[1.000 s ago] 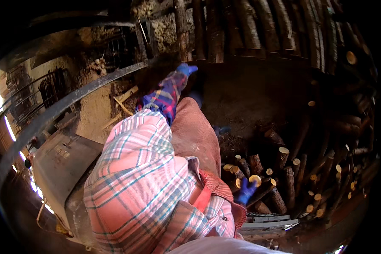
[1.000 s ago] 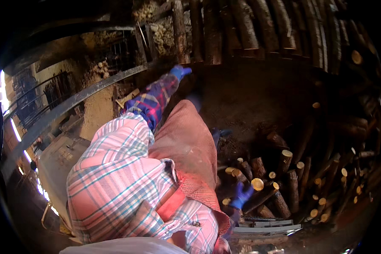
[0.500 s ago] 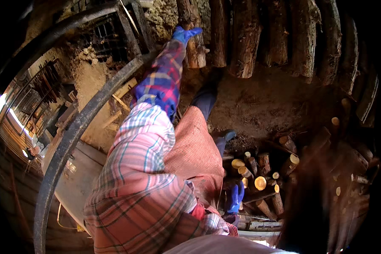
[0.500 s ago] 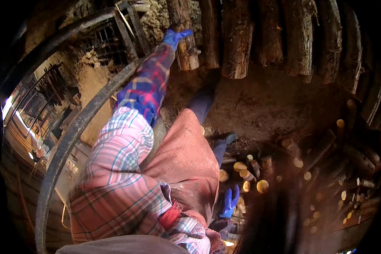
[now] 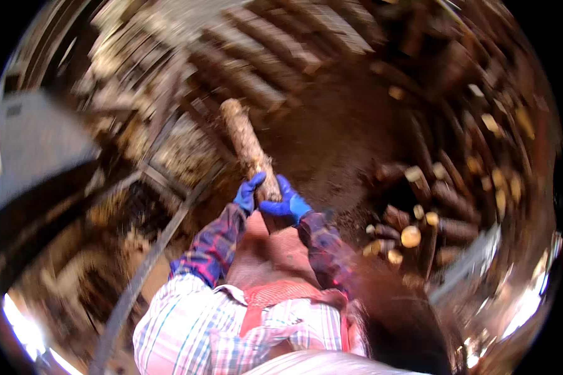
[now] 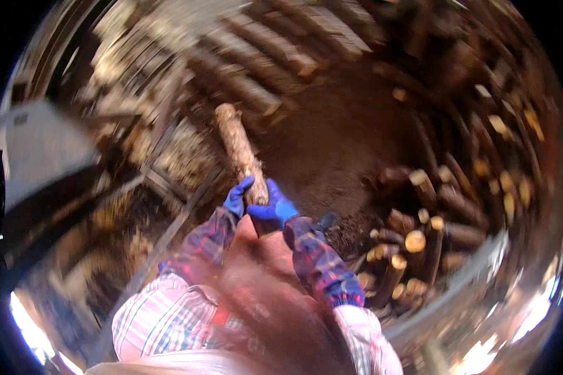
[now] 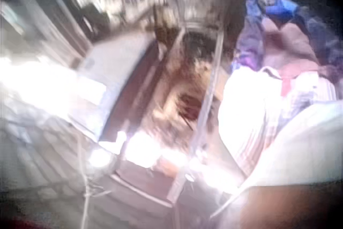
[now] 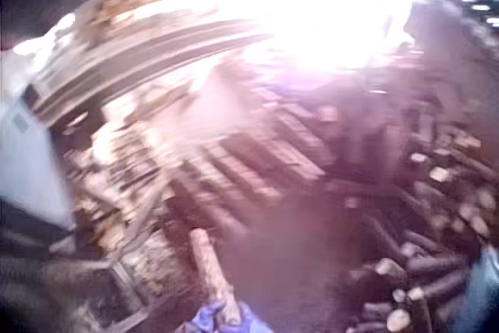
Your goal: The person picks up cut logs from a pile and places them onto a metal conveyor belt. They handle the logs one at a time, arranging them in a row on the belt.
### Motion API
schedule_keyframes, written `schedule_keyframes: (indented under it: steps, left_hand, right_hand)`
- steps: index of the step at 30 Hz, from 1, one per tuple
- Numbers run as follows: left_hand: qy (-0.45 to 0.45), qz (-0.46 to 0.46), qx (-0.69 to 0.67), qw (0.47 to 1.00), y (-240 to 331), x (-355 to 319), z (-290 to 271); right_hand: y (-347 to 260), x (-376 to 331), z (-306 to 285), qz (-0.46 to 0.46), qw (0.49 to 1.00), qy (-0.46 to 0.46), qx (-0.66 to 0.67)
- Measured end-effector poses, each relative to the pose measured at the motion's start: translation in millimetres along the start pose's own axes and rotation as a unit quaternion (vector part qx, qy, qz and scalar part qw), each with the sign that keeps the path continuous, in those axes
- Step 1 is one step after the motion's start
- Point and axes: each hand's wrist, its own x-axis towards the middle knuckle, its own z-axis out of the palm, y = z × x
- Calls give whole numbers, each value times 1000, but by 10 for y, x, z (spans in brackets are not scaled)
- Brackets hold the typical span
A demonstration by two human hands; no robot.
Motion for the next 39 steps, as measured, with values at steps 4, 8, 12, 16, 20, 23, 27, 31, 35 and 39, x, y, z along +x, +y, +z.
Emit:
schedule_keyframes:
  steps: [4,8,12,16,20,23,27,31,35,39]
  left_hand:
    - [-68,-10,238,969,-1051,92,1287]
    - [-189,-87,366,907,-2438,756,2075]
    - [-286,-41,544,788,-3405,301,3656]
    - [-410,-80,635,650,-4366,-113,4877]
    - [-374,-19,565,735,-4086,-482,4937]
    - [-316,-55,588,742,-3934,-257,4687]
    - [-243,-54,619,745,-3472,123,4032]
    - [-104,24,634,766,-2769,81,3397]
    - [-39,-7,602,798,-2318,-228,2812]
    - [31,103,706,700,-1723,-380,2172]
  right_hand:
    - [557,-1265,-685,-45,965,141,217]
    - [783,-2479,-1448,-171,897,330,238]
    - [856,-3423,-2117,-251,763,429,413]
    - [1263,-4772,-3214,-291,693,585,304]
    - [349,-5771,-3719,-351,631,662,200]
    - [167,-6847,-4462,-346,590,727,65]
    - [366,-7688,-5390,-278,584,762,-20]
    - [808,-7718,-5712,120,581,761,-261]
    - [1397,-7899,-5779,59,624,741,-240]
    - [1404,-7922,-5449,117,629,701,-314]
